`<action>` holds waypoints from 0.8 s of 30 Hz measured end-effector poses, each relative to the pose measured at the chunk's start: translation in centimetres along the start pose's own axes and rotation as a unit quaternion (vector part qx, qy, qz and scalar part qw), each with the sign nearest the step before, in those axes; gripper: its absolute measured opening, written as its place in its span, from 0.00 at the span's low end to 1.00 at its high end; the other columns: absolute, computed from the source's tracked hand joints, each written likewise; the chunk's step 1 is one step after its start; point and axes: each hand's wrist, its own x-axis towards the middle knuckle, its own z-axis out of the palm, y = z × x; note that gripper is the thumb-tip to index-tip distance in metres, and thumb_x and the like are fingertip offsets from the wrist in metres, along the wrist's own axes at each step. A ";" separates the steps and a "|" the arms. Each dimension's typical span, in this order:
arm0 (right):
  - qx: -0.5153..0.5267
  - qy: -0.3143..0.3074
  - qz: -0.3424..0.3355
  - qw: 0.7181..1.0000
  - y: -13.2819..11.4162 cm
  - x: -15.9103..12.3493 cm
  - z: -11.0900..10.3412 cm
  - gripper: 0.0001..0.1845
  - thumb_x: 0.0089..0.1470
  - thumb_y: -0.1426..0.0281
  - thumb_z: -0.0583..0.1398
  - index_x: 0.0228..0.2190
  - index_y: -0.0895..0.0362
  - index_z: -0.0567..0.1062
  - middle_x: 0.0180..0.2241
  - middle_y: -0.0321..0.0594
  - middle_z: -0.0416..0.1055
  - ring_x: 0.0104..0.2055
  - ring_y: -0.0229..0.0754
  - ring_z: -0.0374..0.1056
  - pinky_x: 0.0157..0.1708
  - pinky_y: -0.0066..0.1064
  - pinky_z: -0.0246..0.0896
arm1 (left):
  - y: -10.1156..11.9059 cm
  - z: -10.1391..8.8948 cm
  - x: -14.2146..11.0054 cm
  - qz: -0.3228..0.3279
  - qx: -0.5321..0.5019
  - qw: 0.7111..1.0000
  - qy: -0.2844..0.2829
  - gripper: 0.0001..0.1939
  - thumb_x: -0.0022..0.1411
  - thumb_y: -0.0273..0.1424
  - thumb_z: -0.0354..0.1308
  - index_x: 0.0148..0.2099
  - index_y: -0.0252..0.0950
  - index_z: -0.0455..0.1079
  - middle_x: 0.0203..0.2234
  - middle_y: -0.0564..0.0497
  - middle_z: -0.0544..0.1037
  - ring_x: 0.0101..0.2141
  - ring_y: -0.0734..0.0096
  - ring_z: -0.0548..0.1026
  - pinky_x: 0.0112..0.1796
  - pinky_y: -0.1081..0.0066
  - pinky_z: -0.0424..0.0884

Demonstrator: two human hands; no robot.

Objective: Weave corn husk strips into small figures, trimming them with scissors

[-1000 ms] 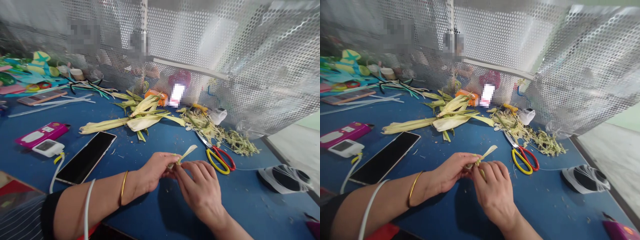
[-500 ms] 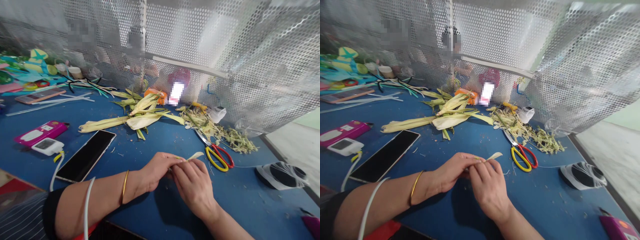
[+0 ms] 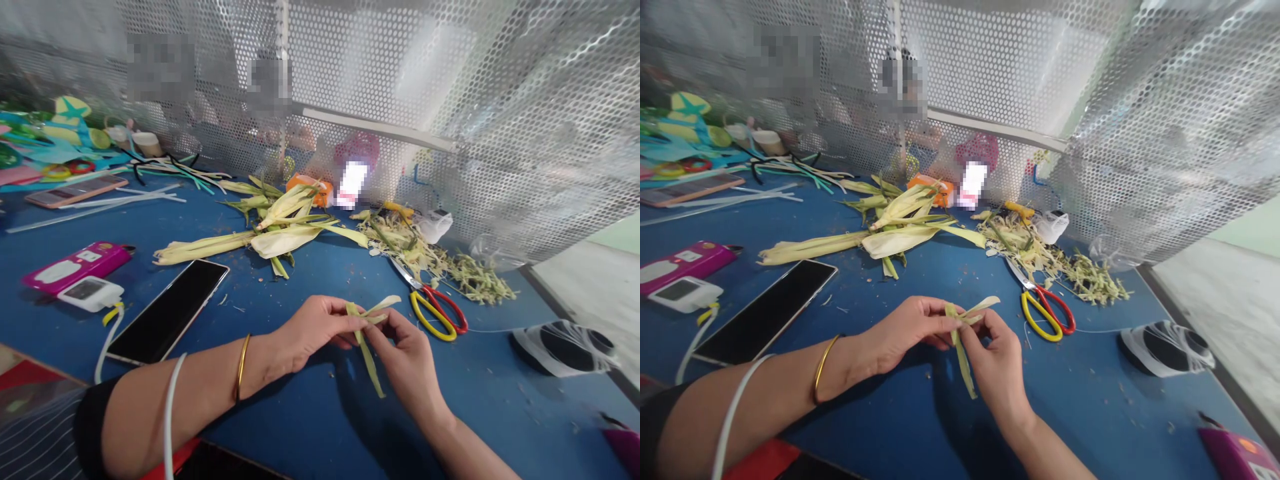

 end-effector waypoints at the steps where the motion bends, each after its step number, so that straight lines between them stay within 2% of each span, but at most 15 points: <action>1: 0.002 0.000 0.002 1.000 0.0 0.0 0.0 0.13 0.49 0.60 0.63 0.23 0.57 0.73 0.21 0.34 0.68 0.24 0.36 0.60 0.25 0.27 0.57 | 0.0 0.0 0.0 0.014 0.005 1.000 -0.004 0.13 0.49 0.30 0.67 0.39 0.32 0.78 0.27 0.51 0.77 0.27 0.77 0.72 0.33 0.75 0.67; 3: 0.018 -0.008 0.009 1.000 0.0 0.1 -0.1 0.13 0.49 0.60 0.62 0.25 0.57 0.74 0.22 0.36 0.71 0.25 0.38 0.62 0.26 0.27 0.59 | 0.0 0.0 -0.1 0.033 0.017 0.999 -0.012 0.13 0.46 0.29 0.68 0.37 0.33 0.78 0.27 0.52 0.77 0.28 0.77 0.71 0.31 0.76 0.65; 7: 0.038 -0.017 0.006 0.999 0.1 0.1 0.0 0.12 0.50 0.60 0.62 0.25 0.57 0.74 0.23 0.38 0.73 0.26 0.39 0.64 0.27 0.28 0.60 | 0.1 0.0 0.0 0.044 0.047 0.998 0.001 0.11 0.49 0.26 0.64 0.38 0.32 0.76 0.25 0.53 0.76 0.26 0.79 0.70 0.29 0.77 0.63; 10: 0.028 -0.006 -0.015 0.999 0.3 0.1 0.1 0.10 0.50 0.62 0.62 0.25 0.57 0.74 0.24 0.38 0.74 0.26 0.39 0.65 0.27 0.28 0.60 | -0.1 0.1 0.1 0.043 0.063 0.997 0.020 0.11 0.49 0.23 0.59 0.38 0.32 0.73 0.22 0.54 0.73 0.23 0.78 0.69 0.28 0.76 0.65; 13: 0.013 -0.003 -0.031 0.999 0.4 0.1 0.1 0.09 0.52 0.64 0.62 0.25 0.56 0.75 0.24 0.37 0.73 0.26 0.39 0.66 0.27 0.28 0.60 | -0.1 0.1 0.1 0.039 0.065 0.997 0.015 0.11 0.48 0.21 0.57 0.37 0.33 0.70 0.20 0.56 0.72 0.24 0.76 0.70 0.29 0.74 0.67; 16: -0.006 0.001 -0.043 0.999 0.6 0.1 0.1 0.09 0.52 0.64 0.61 0.25 0.56 0.75 0.23 0.36 0.72 0.25 0.38 0.66 0.27 0.27 0.60 | 0.0 0.1 0.0 0.039 0.077 0.996 0.007 0.10 0.48 0.23 0.57 0.36 0.32 0.72 0.20 0.55 0.72 0.25 0.75 0.71 0.29 0.74 0.68; 21: -0.022 0.006 -0.048 0.999 0.7 0.1 0.2 0.10 0.52 0.63 0.61 0.25 0.56 0.74 0.23 0.36 0.72 0.26 0.39 0.65 0.27 0.27 0.59 | 0.3 -0.1 -0.1 0.057 0.110 0.992 -0.007 0.13 0.50 0.23 0.55 0.37 0.32 0.77 0.27 0.52 0.76 0.26 0.76 0.69 0.28 0.76 0.66; 24: -0.025 0.006 -0.046 0.999 0.6 0.1 0.2 0.11 0.52 0.62 0.61 0.25 0.56 0.74 0.23 0.36 0.72 0.26 0.39 0.65 0.26 0.27 0.59 | 0.2 -0.2 0.0 0.065 0.118 0.991 -0.007 0.09 0.53 0.28 0.58 0.34 0.32 0.78 0.26 0.51 0.75 0.26 0.76 0.68 0.26 0.76 0.66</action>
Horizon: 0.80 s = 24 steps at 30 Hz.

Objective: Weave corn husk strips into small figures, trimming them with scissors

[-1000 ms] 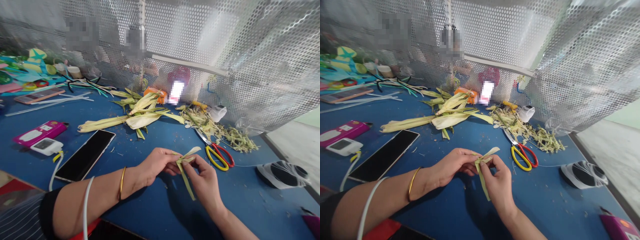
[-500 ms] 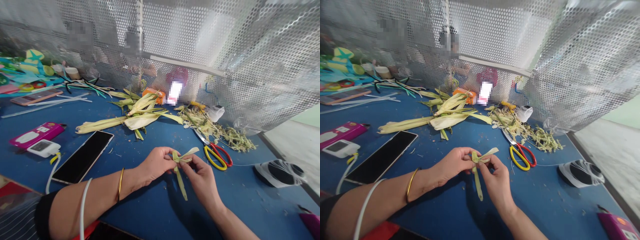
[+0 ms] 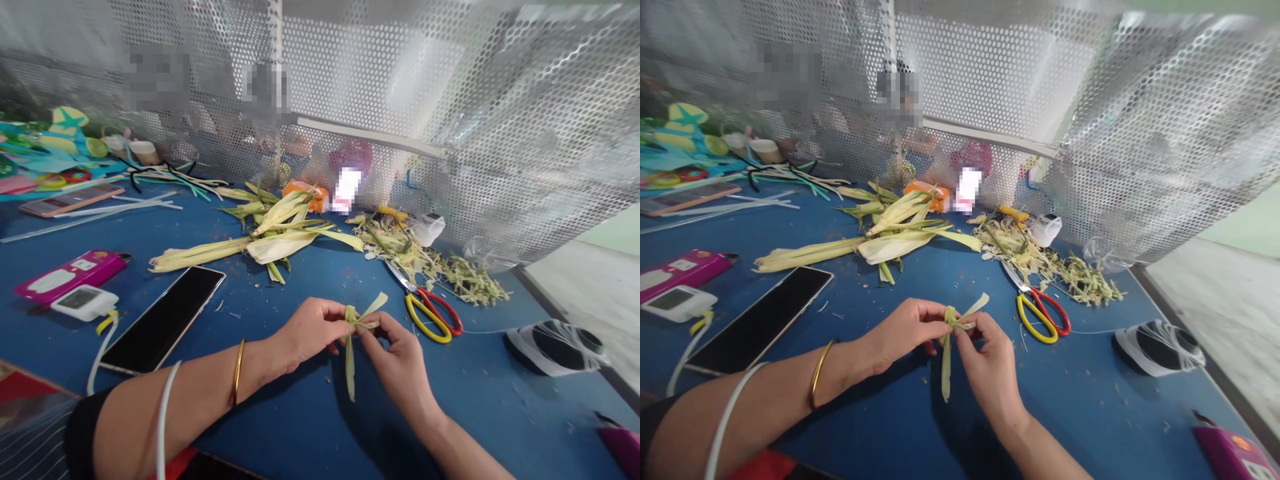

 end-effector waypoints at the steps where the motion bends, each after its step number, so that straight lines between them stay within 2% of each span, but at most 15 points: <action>1: -0.001 -0.003 0.000 1.000 -0.1 0.0 0.0 0.11 0.53 0.62 0.61 0.25 0.56 0.74 0.23 0.36 0.72 0.26 0.39 0.65 0.26 0.28 0.59 | -0.1 0.0 0.1 -0.001 -0.002 1.000 0.005 0.08 0.53 0.30 0.59 0.33 0.32 0.78 0.25 0.51 0.74 0.25 0.76 0.68 0.26 0.76 0.65; 3: -0.003 -0.012 -0.003 1.000 -0.3 0.0 -0.1 0.11 0.53 0.62 0.60 0.24 0.56 0.73 0.23 0.36 0.73 0.26 0.39 0.66 0.27 0.28 0.60 | -0.2 -0.1 0.2 -0.013 -0.010 1.000 0.023 0.09 0.53 0.34 0.62 0.32 0.32 0.78 0.22 0.51 0.73 0.23 0.76 0.67 0.24 0.76 0.64; 8: -0.021 -0.022 -0.034 0.999 -0.4 -0.2 -0.2 0.10 0.56 0.65 0.59 0.27 0.56 0.76 0.25 0.38 0.75 0.27 0.39 0.68 0.28 0.28 0.62 | -0.4 -0.1 0.4 -0.043 -0.050 0.996 0.056 0.09 0.50 0.31 0.64 0.34 0.32 0.79 0.22 0.51 0.75 0.22 0.77 0.68 0.23 0.77 0.60; 14: -0.156 0.019 -0.135 0.978 0.3 -0.2 -0.4 0.09 0.57 0.70 0.58 0.26 0.55 0.74 0.24 0.35 0.71 0.25 0.38 0.66 0.26 0.28 0.61 | -0.5 -0.2 0.6 -0.060 -0.096 0.990 0.087 0.10 0.44 0.31 0.68 0.31 0.32 0.78 0.25 0.49 0.77 0.24 0.77 0.69 0.25 0.75 0.61; 16: -0.231 0.038 -0.204 0.951 0.5 -0.1 -0.6 0.06 0.58 0.72 0.57 0.33 0.55 0.75 0.28 0.38 0.73 0.29 0.40 0.68 0.29 0.31 0.63 | -0.4 -0.3 0.7 -0.055 -0.109 0.986 0.110 0.11 0.43 0.31 0.68 0.31 0.32 0.78 0.24 0.49 0.77 0.24 0.77 0.68 0.25 0.76 0.59; 19: -0.337 0.041 -0.346 0.875 0.3 -0.2 -1.0 0.14 0.59 0.75 0.57 0.47 0.57 0.73 0.39 0.46 0.74 0.40 0.45 0.70 0.40 0.37 0.64 | -0.3 -0.5 0.7 -0.046 -0.120 0.984 0.120 0.11 0.44 0.32 0.68 0.31 0.31 0.77 0.23 0.50 0.76 0.23 0.78 0.67 0.23 0.76 0.57; 21: -0.365 0.015 -0.420 0.831 0.0 -0.3 -1.1 0.14 0.59 0.77 0.56 0.46 0.55 0.73 0.43 0.46 0.74 0.45 0.46 0.69 0.47 0.40 0.61 | -0.3 -0.5 0.7 -0.042 -0.117 0.986 0.115 0.10 0.44 0.32 0.68 0.30 0.31 0.77 0.22 0.51 0.75 0.22 0.78 0.66 0.23 0.76 0.56; 22: -0.366 0.001 -0.443 0.818 -0.1 -0.3 -1.2 0.13 0.59 0.77 0.56 0.44 0.54 0.75 0.43 0.44 0.75 0.46 0.45 0.69 0.50 0.41 0.58 | -0.4 -0.4 0.7 -0.040 -0.114 0.986 0.112 0.10 0.44 0.31 0.67 0.30 0.31 0.77 0.22 0.51 0.74 0.22 0.78 0.66 0.22 0.76 0.56; 24: -0.347 -0.016 -0.453 0.821 -0.3 -0.4 -1.2 0.12 0.60 0.77 0.55 0.40 0.53 0.76 0.41 0.40 0.76 0.47 0.44 0.69 0.52 0.42 0.55 | -0.6 -0.3 0.7 -0.034 -0.105 0.989 0.101 0.10 0.45 0.31 0.66 0.31 0.31 0.77 0.22 0.51 0.75 0.22 0.78 0.67 0.22 0.76 0.57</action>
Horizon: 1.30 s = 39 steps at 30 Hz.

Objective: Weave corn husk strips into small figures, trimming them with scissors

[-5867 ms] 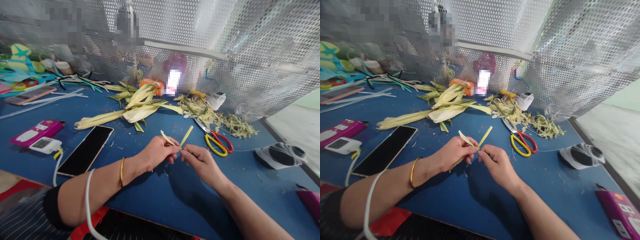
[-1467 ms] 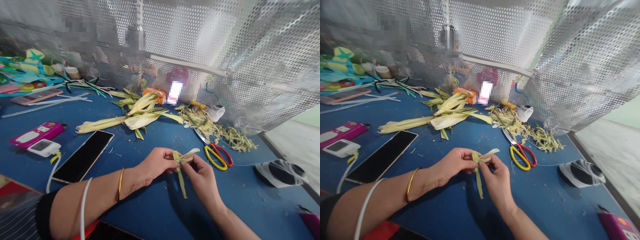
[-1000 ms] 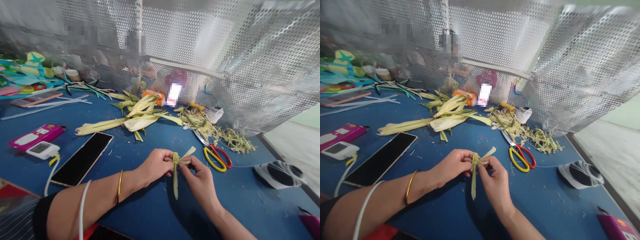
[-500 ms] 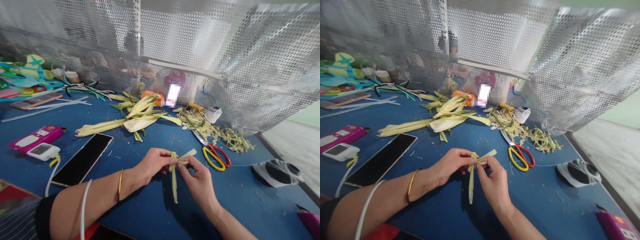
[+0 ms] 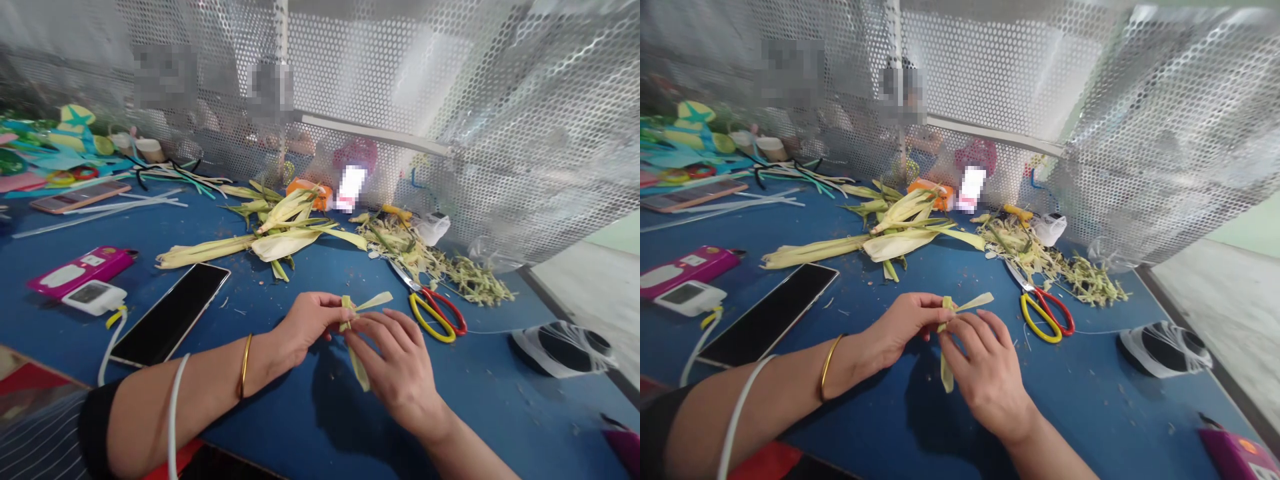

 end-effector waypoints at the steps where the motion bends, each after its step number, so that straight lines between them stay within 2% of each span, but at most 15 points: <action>1: 0.021 0.003 0.015 1.000 0.0 0.0 0.0 0.12 0.60 0.77 0.55 0.39 0.53 0.76 0.40 0.39 0.77 0.46 0.44 0.70 0.52 0.42 0.55 | -0.1 0.1 0.0 0.006 0.007 1.000 -0.005 0.09 0.45 0.30 0.66 0.31 0.31 0.77 0.22 0.51 0.75 0.22 0.78 0.66 0.22 0.76 0.57; 5: 0.104 0.027 0.133 0.985 0.5 0.1 0.1 0.11 0.61 0.77 0.54 0.37 0.52 0.74 0.38 0.39 0.76 0.43 0.43 0.71 0.48 0.41 0.59 | -0.3 0.3 -0.4 0.032 0.069 0.997 -0.030 0.05 0.47 0.27 0.63 0.30 0.33 0.78 0.18 0.53 0.73 0.21 0.78 0.66 0.22 0.76 0.57; 7: 0.128 0.015 0.193 0.973 0.7 -0.1 0.3 0.09 0.61 0.76 0.54 0.32 0.53 0.72 0.34 0.39 0.75 0.38 0.41 0.71 0.41 0.36 0.61 | -0.3 0.4 -0.5 0.035 0.101 0.993 -0.053 0.07 0.49 0.26 0.61 0.32 0.32 0.79 0.18 0.52 0.74 0.21 0.77 0.67 0.23 0.76 0.59; 10: 0.134 -0.028 0.281 0.950 0.9 -0.4 0.6 0.10 0.62 0.71 0.54 0.27 0.54 0.70 0.26 0.35 0.71 0.28 0.39 0.66 0.30 0.30 0.58 | -0.1 0.4 -0.7 0.035 0.121 0.989 -0.082 0.10 0.52 0.26 0.59 0.35 0.32 0.80 0.24 0.50 0.78 0.23 0.76 0.69 0.24 0.75 0.61; 13: 0.146 -0.063 0.352 0.922 0.8 -0.4 0.6 0.12 0.61 0.67 0.54 0.25 0.54 0.68 0.20 0.32 0.66 0.22 0.37 0.61 0.23 0.28 0.52 | 0.0 0.4 -0.8 0.032 0.122 0.988 -0.093 0.11 0.55 0.28 0.57 0.38 0.32 0.79 0.26 0.49 0.78 0.24 0.75 0.71 0.26 0.75 0.64; 17: 0.211 -0.064 0.428 0.876 0.5 -0.1 0.8 0.15 0.59 0.63 0.55 0.22 0.54 0.64 0.16 0.29 0.59 0.19 0.34 0.55 0.20 0.26 0.46 | -0.1 0.7 -1.0 0.004 0.100 0.992 -0.080 0.11 0.55 0.31 0.62 0.39 0.32 0.78 0.25 0.50 0.78 0.25 0.74 0.73 0.26 0.76 0.64; 22: 0.319 -0.050 0.511 0.796 0.6 0.0 1.7 0.19 0.55 0.57 0.57 0.21 0.55 0.68 0.15 0.29 0.59 0.18 0.34 0.55 0.18 0.26 0.48 | -0.6 1.0 -0.8 -0.019 0.042 0.999 -0.004 0.10 0.52 0.25 0.63 0.39 0.32 0.71 0.20 0.54 0.75 0.22 0.77 0.72 0.28 0.75 0.68; 25: 0.387 -0.050 0.524 0.757 0.8 0.1 1.8 0.18 0.53 0.54 0.60 0.25 0.57 0.72 0.14 0.29 0.61 0.17 0.34 0.56 0.17 0.26 0.50 | -0.6 0.9 -0.5 -0.012 0.024 1.000 0.006 0.09 0.53 0.25 0.63 0.39 0.32 0.71 0.22 0.55 0.74 0.20 0.79 0.71 0.28 0.75 0.69; 29: 0.449 -0.042 0.530 0.718 1.2 0.4 0.9 0.18 0.45 0.55 0.66 0.28 0.56 0.70 0.17 0.31 0.66 0.20 0.36 0.62 0.21 0.27 0.58 | -0.3 0.4 0.0 0.002 0.005 1.000 0.026 0.10 0.55 0.24 0.61 0.41 0.33 0.70 0.22 0.56 0.73 0.18 0.81 0.68 0.24 0.77 0.67; 31: 0.452 -0.033 0.519 0.724 1.3 0.6 0.4 0.17 0.45 0.57 0.67 0.27 0.55 0.70 0.19 0.32 0.68 0.22 0.37 0.63 0.24 0.28 0.60 | -0.1 0.2 0.1 0.006 -0.001 0.999 0.033 0.10 0.55 0.25 0.61 0.41 0.34 0.68 0.20 0.58 0.71 0.17 0.81 0.67 0.23 0.78 0.66; 35: 0.458 -0.016 0.464 0.758 1.2 0.8 -0.1 0.12 0.49 0.62 0.65 0.34 0.56 0.77 0.28 0.37 0.75 0.29 0.39 0.67 0.32 0.31 0.62 | 0.0 0.1 0.1 -0.003 -0.006 1.000 0.025 0.09 0.54 0.24 0.61 0.39 0.34 0.67 0.18 0.58 0.70 0.16 0.81 0.65 0.23 0.77 0.66; 39: 0.486 -0.010 0.446 0.752 0.9 0.8 0.2 0.08 0.51 0.65 0.64 0.33 0.55 0.78 0.29 0.37 0.76 0.31 0.40 0.68 0.34 0.32 0.63 | -0.2 0.2 0.0 0.008 -0.007 1.000 0.003 0.10 0.53 0.26 0.62 0.38 0.35 0.65 0.15 0.61 0.67 0.15 0.81 0.63 0.24 0.76 0.67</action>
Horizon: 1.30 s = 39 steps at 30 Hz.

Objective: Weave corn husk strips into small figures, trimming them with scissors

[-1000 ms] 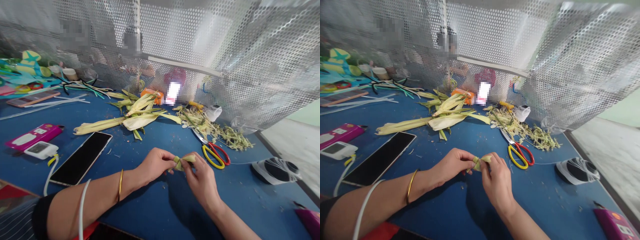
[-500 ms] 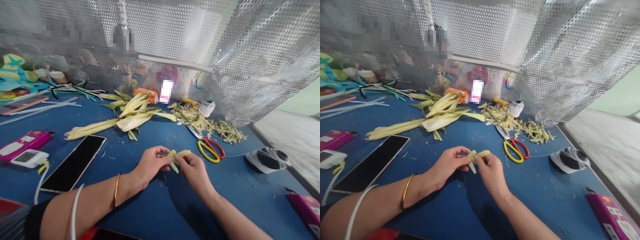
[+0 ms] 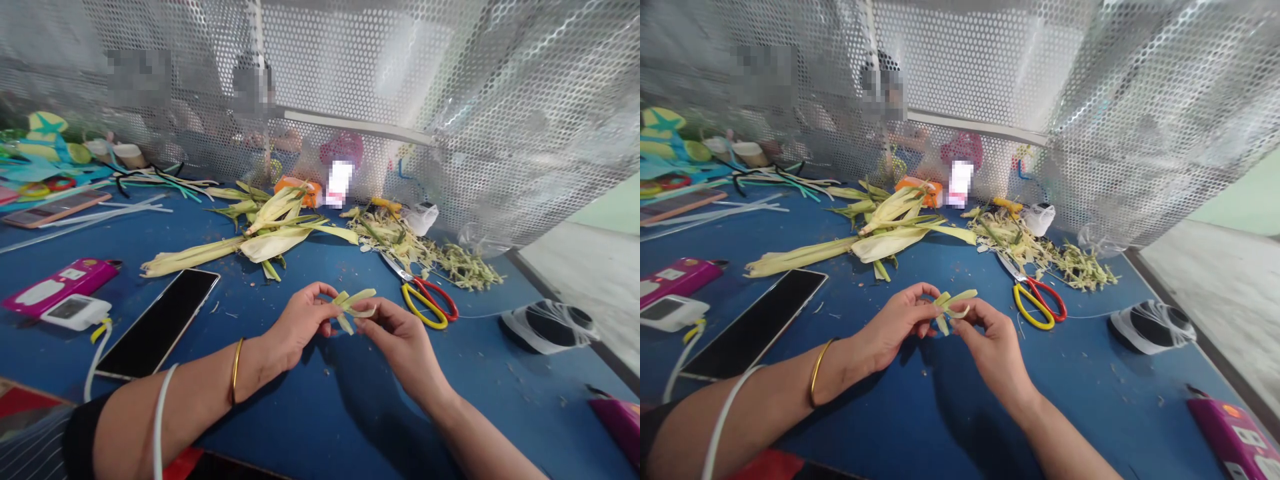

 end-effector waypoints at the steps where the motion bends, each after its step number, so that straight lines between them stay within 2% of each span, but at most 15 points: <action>1: -0.005 0.007 -0.010 1.000 0.1 0.0 0.1 0.07 0.52 0.65 0.63 0.32 0.55 0.78 0.28 0.36 0.75 0.31 0.40 0.68 0.34 0.31 0.62 | -0.1 0.0 0.0 0.002 -0.002 1.000 -0.007 0.10 0.53 0.26 0.62 0.37 0.36 0.64 0.14 0.62 0.66 0.15 0.82 0.62 0.24 0.76 0.67; 4: -0.041 0.044 -0.062 0.996 0.5 -0.1 0.4 0.08 0.55 0.66 0.61 0.26 0.55 0.77 0.30 0.38 0.73 0.33 0.40 0.66 0.34 0.30 0.61 | -0.2 0.1 -0.1 -0.001 -0.007 1.000 -0.027 0.10 0.52 0.26 0.62 0.35 0.36 0.63 0.12 0.64 0.64 0.14 0.83 0.58 0.26 0.74 0.69; 6: -0.048 0.055 -0.069 0.995 0.7 -0.1 0.4 0.11 0.57 0.66 0.60 0.25 0.55 0.75 0.31 0.38 0.72 0.34 0.39 0.67 0.35 0.30 0.61 | -0.2 0.2 -0.2 -0.009 -0.003 0.999 -0.037 0.09 0.52 0.24 0.61 0.35 0.36 0.64 0.13 0.63 0.65 0.14 0.84 0.58 0.26 0.74 0.70; 10: 0.023 0.053 -0.001 0.998 0.9 0.0 0.5 0.08 0.55 0.64 0.61 0.30 0.55 0.75 0.25 0.34 0.72 0.27 0.37 0.67 0.31 0.29 0.61 | -0.4 0.2 -0.3 -0.027 -0.001 0.999 -0.042 0.08 0.52 0.21 0.58 0.35 0.35 0.64 0.15 0.62 0.68 0.14 0.84 0.60 0.26 0.75 0.69; 13: 0.046 0.068 0.029 0.996 0.9 0.1 0.6 0.09 0.52 0.63 0.63 0.28 0.56 0.74 0.22 0.32 0.71 0.25 0.35 0.66 0.29 0.27 0.60 | -0.4 0.2 -0.4 -0.048 -0.010 0.998 -0.050 0.08 0.53 0.22 0.58 0.35 0.36 0.64 0.16 0.61 0.69 0.14 0.85 0.59 0.28 0.73 0.71; 19: 0.027 0.062 0.040 0.997 0.6 0.3 0.6 0.09 0.51 0.63 0.63 0.26 0.57 0.76 0.23 0.33 0.70 0.26 0.36 0.64 0.29 0.28 0.60 | -0.1 0.0 -0.3 -0.089 -0.038 0.993 -0.074 0.09 0.54 0.22 0.59 0.35 0.36 0.63 0.18 0.60 0.70 0.15 0.84 0.59 0.32 0.71 0.72; 30: -0.003 -0.005 0.058 0.998 0.8 0.5 0.1 0.10 0.50 0.63 0.62 0.24 0.57 0.76 0.23 0.34 0.71 0.27 0.37 0.64 0.30 0.29 0.61 | -0.3 -0.3 -0.1 -0.099 -0.033 0.991 -0.085 0.07 0.54 0.24 0.60 0.36 0.34 0.66 0.21 0.56 0.74 0.16 0.85 0.60 0.32 0.72 0.71; 39: 0.025 0.023 0.080 0.996 0.8 0.5 0.4 0.12 0.46 0.61 0.65 0.24 0.57 0.72 0.23 0.34 0.69 0.25 0.36 0.63 0.26 0.28 0.62 | -0.1 0.1 -0.5 -0.075 -0.010 0.994 -0.077 0.09 0.51 0.24 0.61 0.36 0.35 0.65 0.18 0.58 0.71 0.16 0.83 0.59 0.30 0.71 0.72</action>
